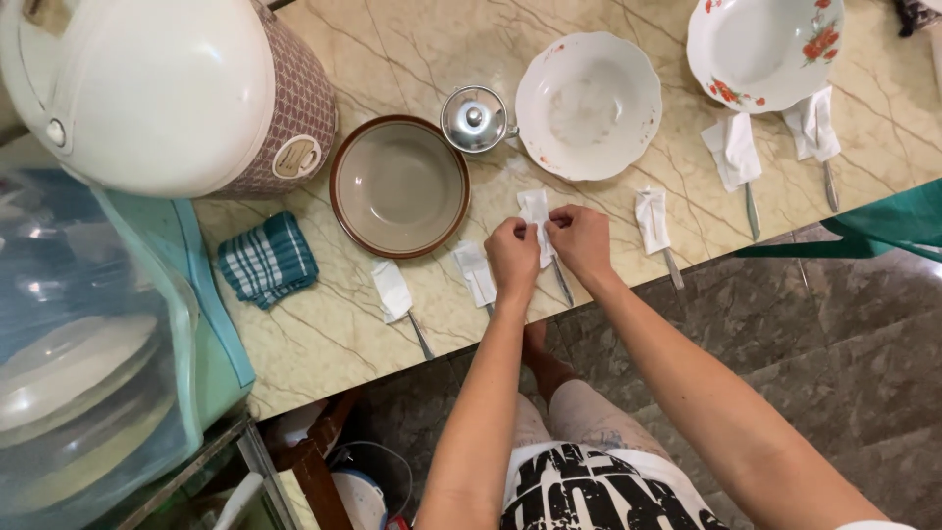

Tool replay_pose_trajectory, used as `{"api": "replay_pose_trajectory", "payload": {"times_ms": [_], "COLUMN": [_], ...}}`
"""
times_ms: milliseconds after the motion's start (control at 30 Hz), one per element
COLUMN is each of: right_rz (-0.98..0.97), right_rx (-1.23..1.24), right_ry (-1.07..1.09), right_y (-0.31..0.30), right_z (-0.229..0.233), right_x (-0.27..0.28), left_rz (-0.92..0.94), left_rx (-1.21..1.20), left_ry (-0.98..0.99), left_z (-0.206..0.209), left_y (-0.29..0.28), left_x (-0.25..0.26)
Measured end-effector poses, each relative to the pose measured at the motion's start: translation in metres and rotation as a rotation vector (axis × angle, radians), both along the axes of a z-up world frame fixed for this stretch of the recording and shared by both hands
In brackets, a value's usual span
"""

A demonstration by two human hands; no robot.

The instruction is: The person sets a dining table by wrapping spoons and forks in napkins and arranging plates, bowls, condiment shakers, and the wrapped utensils on the tabletop by hand.

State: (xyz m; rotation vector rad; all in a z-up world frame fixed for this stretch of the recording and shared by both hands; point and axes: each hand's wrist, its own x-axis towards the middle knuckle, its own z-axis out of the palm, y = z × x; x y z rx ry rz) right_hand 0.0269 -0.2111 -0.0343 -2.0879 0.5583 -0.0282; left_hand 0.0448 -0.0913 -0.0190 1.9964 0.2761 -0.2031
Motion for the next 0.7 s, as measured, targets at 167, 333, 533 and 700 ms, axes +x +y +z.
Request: {"api": "replay_pose_trajectory", "payload": {"times_ms": [167, 333, 533, 700], "right_rz": [0.007, -0.1, -0.102, -0.015], "right_rx": [-0.046, -0.167, -0.242, -0.29], "right_ry": [0.0, -0.09, -0.198, -0.193], "right_y": [0.002, -0.028, -0.096, -0.14], "right_z": [0.004, 0.017, 0.033, 0.023], "right_x": [0.0, -0.016, -0.033, -0.03], "left_rz": [-0.012, -0.091, -0.261, -0.243], "left_rx": [0.024, 0.319, 0.15, 0.055], "left_ry": [0.038, -0.267, -0.225, -0.205], "left_z": [0.011, 0.031, 0.013, -0.009], "left_y": [0.004, -0.003, -0.051, -0.106], "left_x": [0.004, -0.003, -0.019, -0.034]}}
